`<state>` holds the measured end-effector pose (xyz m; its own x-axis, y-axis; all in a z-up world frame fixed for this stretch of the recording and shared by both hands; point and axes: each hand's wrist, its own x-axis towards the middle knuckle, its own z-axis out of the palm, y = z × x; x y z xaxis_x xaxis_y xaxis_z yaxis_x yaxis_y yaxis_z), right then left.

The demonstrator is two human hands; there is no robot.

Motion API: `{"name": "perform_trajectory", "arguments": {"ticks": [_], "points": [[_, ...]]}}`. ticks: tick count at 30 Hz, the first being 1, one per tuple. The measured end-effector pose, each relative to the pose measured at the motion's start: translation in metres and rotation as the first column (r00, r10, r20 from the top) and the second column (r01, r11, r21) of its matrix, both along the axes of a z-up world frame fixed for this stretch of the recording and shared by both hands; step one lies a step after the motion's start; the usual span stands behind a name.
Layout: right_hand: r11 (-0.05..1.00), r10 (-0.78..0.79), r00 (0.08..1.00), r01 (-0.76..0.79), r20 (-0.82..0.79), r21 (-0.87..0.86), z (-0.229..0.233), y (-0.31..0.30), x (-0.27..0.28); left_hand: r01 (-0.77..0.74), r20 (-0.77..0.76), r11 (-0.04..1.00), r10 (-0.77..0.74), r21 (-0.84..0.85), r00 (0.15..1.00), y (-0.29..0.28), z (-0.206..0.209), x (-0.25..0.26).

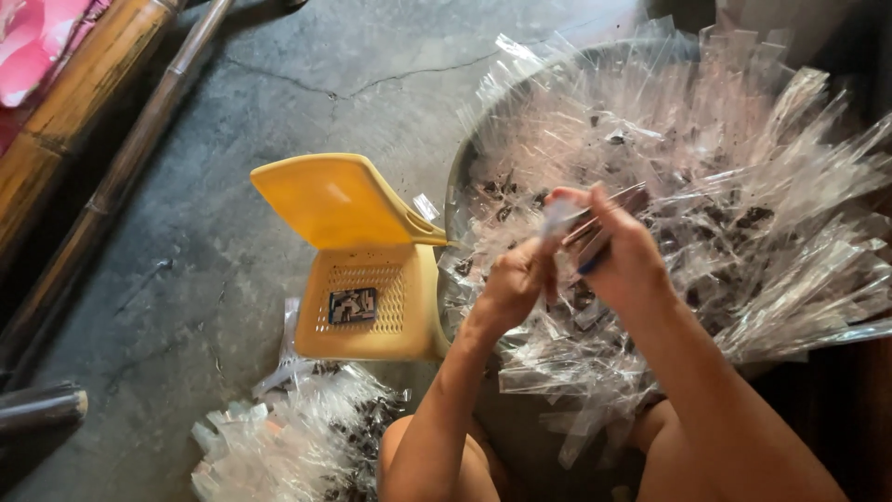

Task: Sealing small plastic bags individually using a handheld lighter.

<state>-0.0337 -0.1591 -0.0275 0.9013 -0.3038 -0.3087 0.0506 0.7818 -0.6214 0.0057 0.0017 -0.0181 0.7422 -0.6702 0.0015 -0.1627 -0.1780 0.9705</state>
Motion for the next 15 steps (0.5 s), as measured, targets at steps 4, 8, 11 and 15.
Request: {"name": "perform_trajectory", "arguments": {"ticks": [4, 8, 11, 15], "points": [[0.936, -0.129, 0.992, 0.127, 0.014, -0.329, -0.01, -0.003, 0.012, 0.152, 0.015, 0.987, -0.153, 0.044, 0.988, 0.0, -0.011, -0.013], [0.712, -0.413, 0.909, 0.356, 0.05, -0.606, -0.012, -0.004, 0.027, 0.311, -0.067, 0.945, -0.318, -0.1, 0.946, -0.002, -0.016, -0.022], [0.724, -0.443, 0.894, 0.403, 0.07, -0.56, -0.029, -0.028, 0.031, 0.294, -0.214, 0.953, -0.302, -0.067, 0.929, 0.019, -0.052, -0.021], [0.82, -0.418, 0.908, 0.392, 0.033, -0.417, -0.036, -0.052, 0.027, 0.334, -0.096, 0.936, -0.324, 0.111, 0.941, 0.131, 0.023, -0.019]]}}
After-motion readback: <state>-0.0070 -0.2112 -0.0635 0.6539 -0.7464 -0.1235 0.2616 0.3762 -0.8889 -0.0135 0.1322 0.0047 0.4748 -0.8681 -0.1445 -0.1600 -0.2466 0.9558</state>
